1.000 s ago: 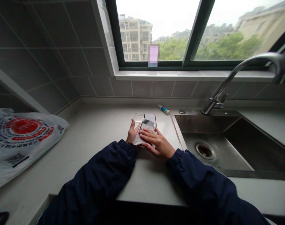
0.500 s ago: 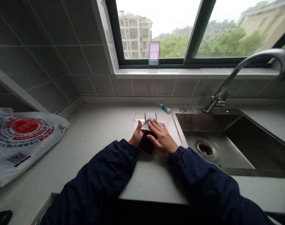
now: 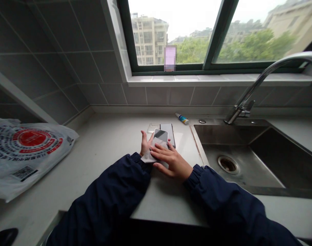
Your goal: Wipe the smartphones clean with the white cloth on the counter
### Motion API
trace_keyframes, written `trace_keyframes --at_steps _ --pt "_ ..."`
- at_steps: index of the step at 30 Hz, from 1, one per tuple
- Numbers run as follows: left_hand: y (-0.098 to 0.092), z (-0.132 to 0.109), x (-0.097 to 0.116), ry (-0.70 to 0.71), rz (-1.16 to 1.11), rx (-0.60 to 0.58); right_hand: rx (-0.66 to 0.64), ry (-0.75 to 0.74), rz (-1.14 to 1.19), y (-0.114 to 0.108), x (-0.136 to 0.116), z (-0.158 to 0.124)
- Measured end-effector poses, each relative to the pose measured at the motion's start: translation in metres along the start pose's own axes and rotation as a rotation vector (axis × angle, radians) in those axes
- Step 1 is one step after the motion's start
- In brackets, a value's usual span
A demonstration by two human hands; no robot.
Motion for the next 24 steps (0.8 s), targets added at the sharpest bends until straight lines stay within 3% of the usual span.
trace_keyframes --at_steps 9,19,24 --pt "0.007 -0.001 0.006 -0.019 -0.013 0.016 0.215 -0.11 -0.059 -0.012 0.0 -0.005" --pt "-0.014 -0.009 0.055 0.382 0.105 0.229 0.307 -0.055 -0.179 -0.022 0.006 -0.008" --pt "-0.029 -0.01 0.071 0.435 0.081 0.317 0.33 -0.033 -0.13 -0.023 0.01 -0.009"
Point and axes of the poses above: each hand's wrist, its own z-axis towards the middle knuckle, its own y-axis out of the palm, x = y × z, the point moved 10 cm from there along z, towards the middle knuckle, and after that the axes turned 7 degrees about -z, right-handed, at the moved point
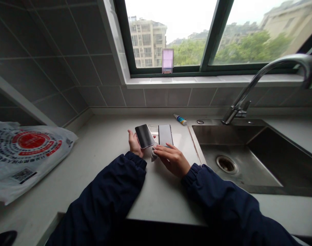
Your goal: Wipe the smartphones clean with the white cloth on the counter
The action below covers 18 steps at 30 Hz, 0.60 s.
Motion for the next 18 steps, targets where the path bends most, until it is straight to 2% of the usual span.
trace_keyframes --at_steps 5,12,16,18 --pt "0.0 0.005 0.006 -0.002 0.047 -0.032 -0.019 0.049 0.039 0.001 0.005 0.0" --pt "-0.005 0.004 0.006 0.01 0.139 0.007 -0.027 0.129 0.108 0.003 0.015 -0.002" --pt "-0.021 0.012 0.005 0.039 0.225 0.049 0.023 0.208 0.19 -0.002 0.029 -0.005" --pt "-0.032 0.02 0.012 0.115 0.343 0.081 0.031 0.245 0.216 -0.003 0.035 -0.006"
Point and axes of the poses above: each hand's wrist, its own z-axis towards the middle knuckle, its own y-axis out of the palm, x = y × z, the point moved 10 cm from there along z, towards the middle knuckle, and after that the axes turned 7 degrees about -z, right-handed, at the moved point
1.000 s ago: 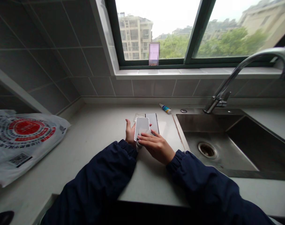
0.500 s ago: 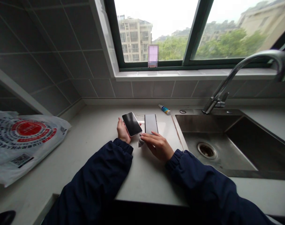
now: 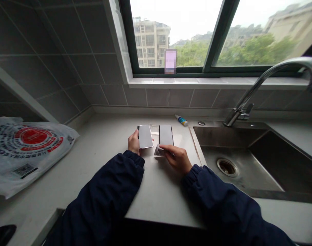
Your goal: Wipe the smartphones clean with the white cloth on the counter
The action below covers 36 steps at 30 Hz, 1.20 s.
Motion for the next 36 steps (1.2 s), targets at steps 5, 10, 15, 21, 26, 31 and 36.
trace_keyframes --at_steps 5,10,15,21,26,31,36 --pt "-0.012 0.021 0.004 0.085 0.101 -0.031 0.031 0.073 0.024 -0.008 0.011 0.002" --pt "-0.008 0.034 0.007 0.142 0.219 -0.067 0.063 0.135 0.035 -0.013 0.02 0.003" --pt "-0.006 0.045 0.003 0.145 0.316 -0.079 0.078 0.202 0.063 -0.013 0.028 0.002" --pt "-0.004 0.048 0.011 0.216 0.422 -0.028 0.109 0.299 0.105 -0.016 0.039 0.001" --pt "0.0 0.036 0.026 0.322 0.517 0.022 0.135 0.373 0.137 -0.018 0.051 0.0" --pt "0.005 0.023 0.03 0.383 0.609 0.012 0.172 0.441 0.158 -0.024 0.064 -0.002" --pt "0.032 -0.005 0.036 0.563 0.879 -0.093 0.196 0.496 0.162 -0.029 0.074 -0.001"
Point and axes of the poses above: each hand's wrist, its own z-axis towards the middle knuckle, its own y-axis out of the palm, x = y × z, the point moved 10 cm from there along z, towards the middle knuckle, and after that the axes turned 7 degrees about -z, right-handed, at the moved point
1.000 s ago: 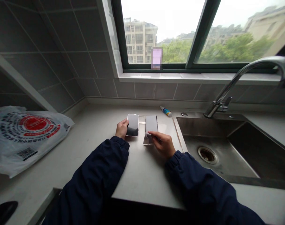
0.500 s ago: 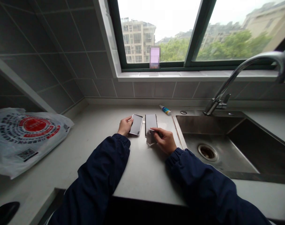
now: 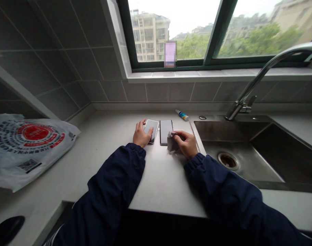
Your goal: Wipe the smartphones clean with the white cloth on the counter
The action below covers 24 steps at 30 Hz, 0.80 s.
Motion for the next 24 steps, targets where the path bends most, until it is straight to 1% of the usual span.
trace_keyframes --at_steps 3,12,19,24 --pt "0.007 -0.008 0.01 0.022 0.124 -0.064 0.011 0.024 0.008 -0.001 0.003 0.002" --pt "0.018 -0.014 0.014 0.006 0.3 -0.165 0.009 0.056 0.018 0.0 0.01 0.005" --pt "0.022 -0.013 0.014 0.04 0.311 -0.164 0.018 0.081 0.024 -0.001 0.013 0.005" --pt "0.024 -0.014 0.014 0.02 0.415 -0.158 0.049 0.105 0.018 -0.004 0.017 0.006"
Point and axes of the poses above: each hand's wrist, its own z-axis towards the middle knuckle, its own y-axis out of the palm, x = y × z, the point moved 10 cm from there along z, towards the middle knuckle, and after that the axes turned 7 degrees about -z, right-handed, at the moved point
